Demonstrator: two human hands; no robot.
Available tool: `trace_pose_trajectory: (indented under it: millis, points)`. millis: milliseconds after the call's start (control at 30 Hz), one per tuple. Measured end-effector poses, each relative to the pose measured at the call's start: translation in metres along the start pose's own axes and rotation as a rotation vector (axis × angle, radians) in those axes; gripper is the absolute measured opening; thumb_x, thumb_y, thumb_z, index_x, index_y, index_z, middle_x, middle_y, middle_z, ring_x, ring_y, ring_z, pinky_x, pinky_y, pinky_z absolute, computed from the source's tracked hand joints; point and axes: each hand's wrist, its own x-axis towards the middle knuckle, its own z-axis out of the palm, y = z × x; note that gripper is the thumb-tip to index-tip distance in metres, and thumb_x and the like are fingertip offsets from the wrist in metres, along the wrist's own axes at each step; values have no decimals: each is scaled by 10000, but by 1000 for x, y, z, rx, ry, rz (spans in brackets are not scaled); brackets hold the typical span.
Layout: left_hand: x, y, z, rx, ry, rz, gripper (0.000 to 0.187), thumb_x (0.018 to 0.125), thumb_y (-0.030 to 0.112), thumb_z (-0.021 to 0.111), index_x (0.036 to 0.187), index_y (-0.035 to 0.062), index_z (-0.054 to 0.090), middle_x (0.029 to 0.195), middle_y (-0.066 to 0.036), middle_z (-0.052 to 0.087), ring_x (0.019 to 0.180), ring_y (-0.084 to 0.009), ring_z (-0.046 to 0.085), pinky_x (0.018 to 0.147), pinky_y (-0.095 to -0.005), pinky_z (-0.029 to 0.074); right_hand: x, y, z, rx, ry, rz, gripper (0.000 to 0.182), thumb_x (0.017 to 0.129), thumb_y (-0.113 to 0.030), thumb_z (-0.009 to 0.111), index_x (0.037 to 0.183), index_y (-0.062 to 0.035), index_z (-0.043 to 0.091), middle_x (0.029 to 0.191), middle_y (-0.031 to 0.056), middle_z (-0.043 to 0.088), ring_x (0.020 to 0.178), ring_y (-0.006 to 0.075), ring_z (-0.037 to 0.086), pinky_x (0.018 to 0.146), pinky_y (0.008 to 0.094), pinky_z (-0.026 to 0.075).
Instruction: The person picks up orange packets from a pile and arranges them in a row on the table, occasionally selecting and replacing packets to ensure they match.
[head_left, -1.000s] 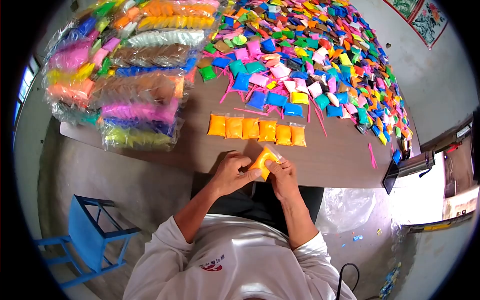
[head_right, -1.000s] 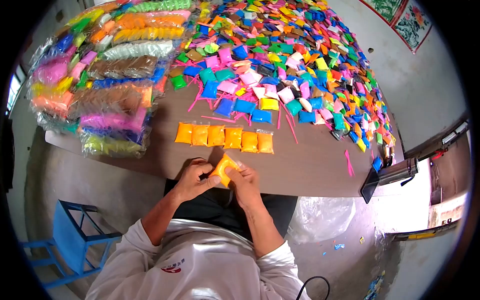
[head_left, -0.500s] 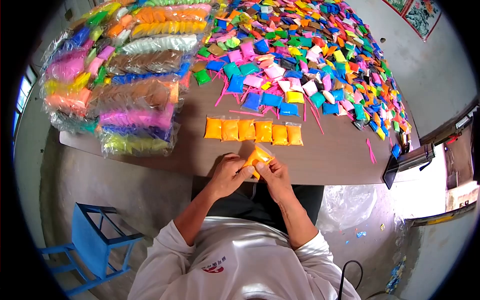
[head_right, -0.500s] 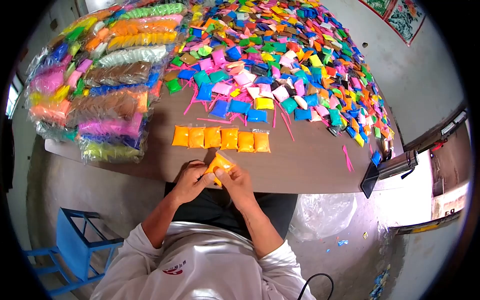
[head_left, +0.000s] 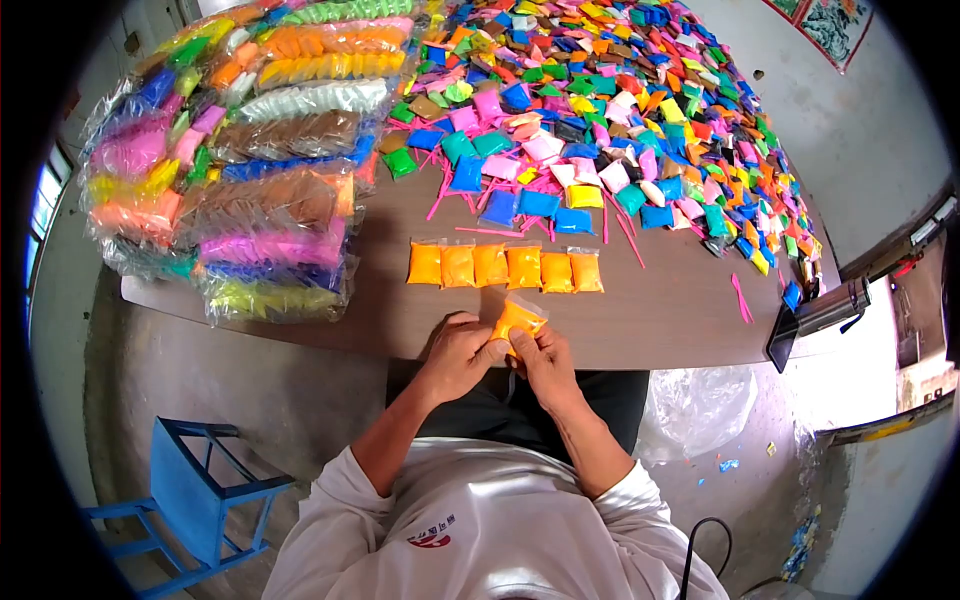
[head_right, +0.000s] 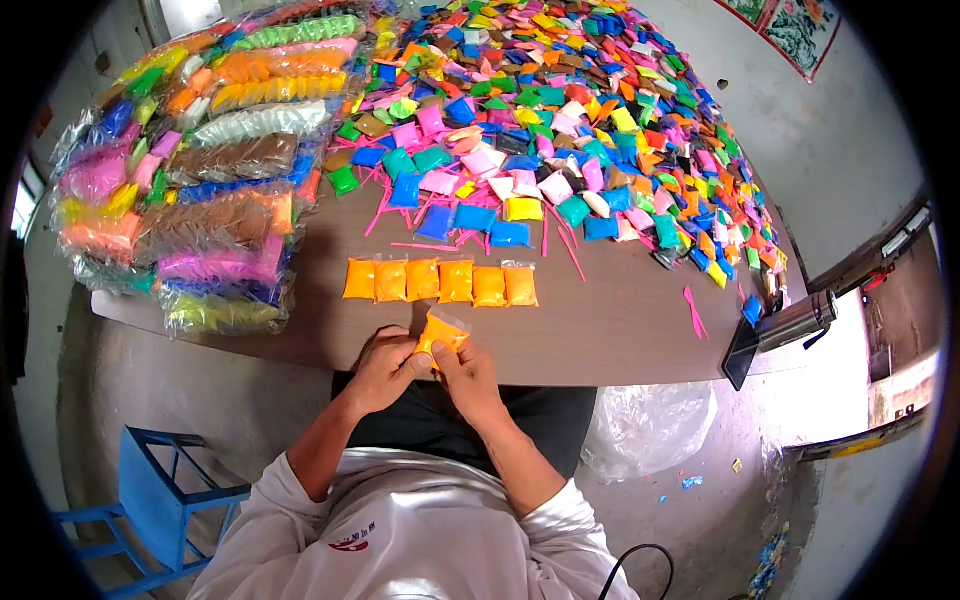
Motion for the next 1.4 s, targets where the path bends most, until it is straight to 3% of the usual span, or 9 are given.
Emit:
trace_pose_trajectory:
  millis: [267, 333, 567, 733, 900, 1067, 1167, 1200, 1400]
  points:
    - [1, 0, -2, 18, -19, -52, 411, 995, 384, 556, 823, 20, 636, 757, -179, 629, 800, -390, 598, 882, -445, 449, -1, -1, 0, -42, 31, -102, 253, 1040, -271, 590, 962, -45, 673, 757, -19, 610, 617, 41, 501, 550, 199, 381]
    - [1, 2, -2, -15, 4, -63, 418, 994, 389, 557, 813, 20, 636, 751, -176, 625, 793, -389, 595, 883, -439, 449, 0, 3, 0, 87, 85, -114, 256, 1038, -263, 594, 948, -40, 680, 760, -26, 612, 620, 34, 493, 549, 200, 375]
    - [1, -2, -4, -16, -45, 48, 408, 968, 384, 609, 774, 26, 633, 705, -142, 608, 737, -363, 579, 857, -442, 446, 2, 12, 8, 70, 160, -220, 248, 1036, -235, 595, 955, -23, 695, 796, -28, 628, 630, 29, 496, 568, 208, 403]
    - [1, -3, 0, -28, -7, 15, 363, 934, 358, 662, 766, 36, 652, 713, -117, 625, 739, -342, 584, 865, -431, 437, 1, 5, 18, 53, 180, -244, 181, 1010, -117, 598, 1059, 26, 698, 910, -3, 649, 820, 62, 580, 759, 220, 478]
    - [2, -2, -5, 51, -118, 70, 306, 893, 336, 707, 819, 39, 693, 796, -99, 668, 793, -314, 606, 890, -405, 427, 5, 22, 5, -28, 100, -273, 197, 1001, -111, 612, 1106, 36, 692, 991, 17, 665, 893, 81, 587, 812, 240, 477]
    - [1, -6, -3, -13, -88, 56, 322, 892, 351, 711, 846, 32, 704, 881, -100, 699, 864, -297, 639, 920, -405, 420, 4, 13, 5, -108, 39, -309, 210, 1010, -133, 607, 1086, 38, 701, 1010, 24, 665, 915, 97, 585, 834, 255, 471]
    - [2, -2, -7, -7, -148, 5, 315, 915, 344, 688, 925, 30, 709, 973, -107, 708, 962, -297, 635, 955, -414, 415, 0, 0, 13, 37, 75, -193, 215, 1012, -130, 587, 1054, 46, 705, 980, 20, 655, 914, 97, 577, 839, 250, 461]
    - [3, 1, -9, 37, -211, -8, 309, 933, 331, 669, 996, 31, 713, 1044, -115, 710, 1030, -302, 622, 977, -421, 414, 1, 5, 9, 0, 79, -213, 229, 1014, -147, 589, 1069, 43, 703, 975, 19, 656, 903, 95, 576, 831, 251, 464]
    - [1, 1, -8, 48, -208, 24, 311, 964, 342, 627, 992, 44, 710, 1069, -108, 703, 1046, -308, 620, 994, -417, 401, 2, 7, 6, -26, 95, -224, 245, 1020, -191, 600, 1119, 5, 707, 933, -5, 661, 795, 54, 546, 714, 223, 452]
